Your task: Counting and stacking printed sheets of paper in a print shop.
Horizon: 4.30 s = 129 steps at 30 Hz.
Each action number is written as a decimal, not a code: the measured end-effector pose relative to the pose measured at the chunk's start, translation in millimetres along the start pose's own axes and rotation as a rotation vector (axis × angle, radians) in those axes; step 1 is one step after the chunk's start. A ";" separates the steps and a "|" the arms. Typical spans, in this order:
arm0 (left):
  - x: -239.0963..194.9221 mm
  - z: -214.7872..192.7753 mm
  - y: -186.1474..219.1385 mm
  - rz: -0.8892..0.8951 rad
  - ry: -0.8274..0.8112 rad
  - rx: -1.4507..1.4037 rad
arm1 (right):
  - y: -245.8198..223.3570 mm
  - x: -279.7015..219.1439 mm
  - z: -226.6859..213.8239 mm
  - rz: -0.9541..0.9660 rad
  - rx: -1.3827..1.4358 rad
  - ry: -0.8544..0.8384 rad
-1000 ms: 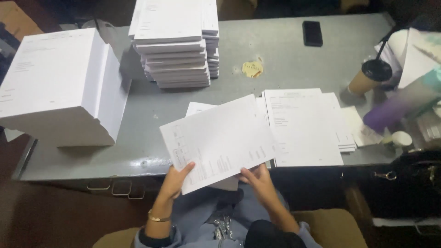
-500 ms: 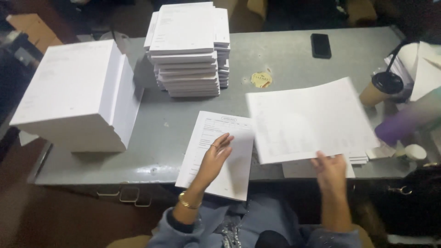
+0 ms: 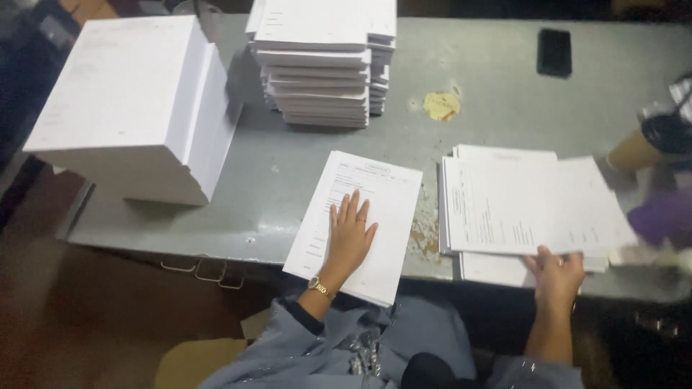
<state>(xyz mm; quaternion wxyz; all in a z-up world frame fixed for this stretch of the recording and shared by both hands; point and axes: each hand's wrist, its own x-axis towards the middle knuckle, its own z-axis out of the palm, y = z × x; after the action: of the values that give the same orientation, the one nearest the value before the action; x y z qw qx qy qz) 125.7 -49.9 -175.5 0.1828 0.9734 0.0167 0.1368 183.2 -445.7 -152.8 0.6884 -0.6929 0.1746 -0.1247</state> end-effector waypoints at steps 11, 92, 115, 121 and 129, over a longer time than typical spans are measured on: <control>3.7 -10.8 5.1 0.003 -0.004 -0.025 | -6.3 -9.4 5.5 -0.057 0.013 0.053; -66.1 -90.3 -96.4 -0.754 0.220 -1.067 | -21.1 -136.3 153.0 -0.059 -0.299 -0.484; -60.5 -72.5 -102.2 -0.605 0.291 -1.304 | 21.6 -104.8 137.4 -0.211 -0.041 -0.499; -71.5 -59.4 -100.2 -0.518 0.287 -1.302 | 56.6 -93.7 141.2 -0.287 -0.257 -0.505; -43.9 -107.0 -114.3 -0.496 -0.195 -0.758 | 64.6 -82.8 102.3 -0.367 -0.536 -0.713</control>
<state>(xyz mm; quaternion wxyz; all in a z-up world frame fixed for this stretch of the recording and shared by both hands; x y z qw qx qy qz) 56.3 90.7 -132.2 0.5538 0.8127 0.1808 -0.0068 145.8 -317.7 -213.8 0.4692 -0.8648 -0.1714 0.0509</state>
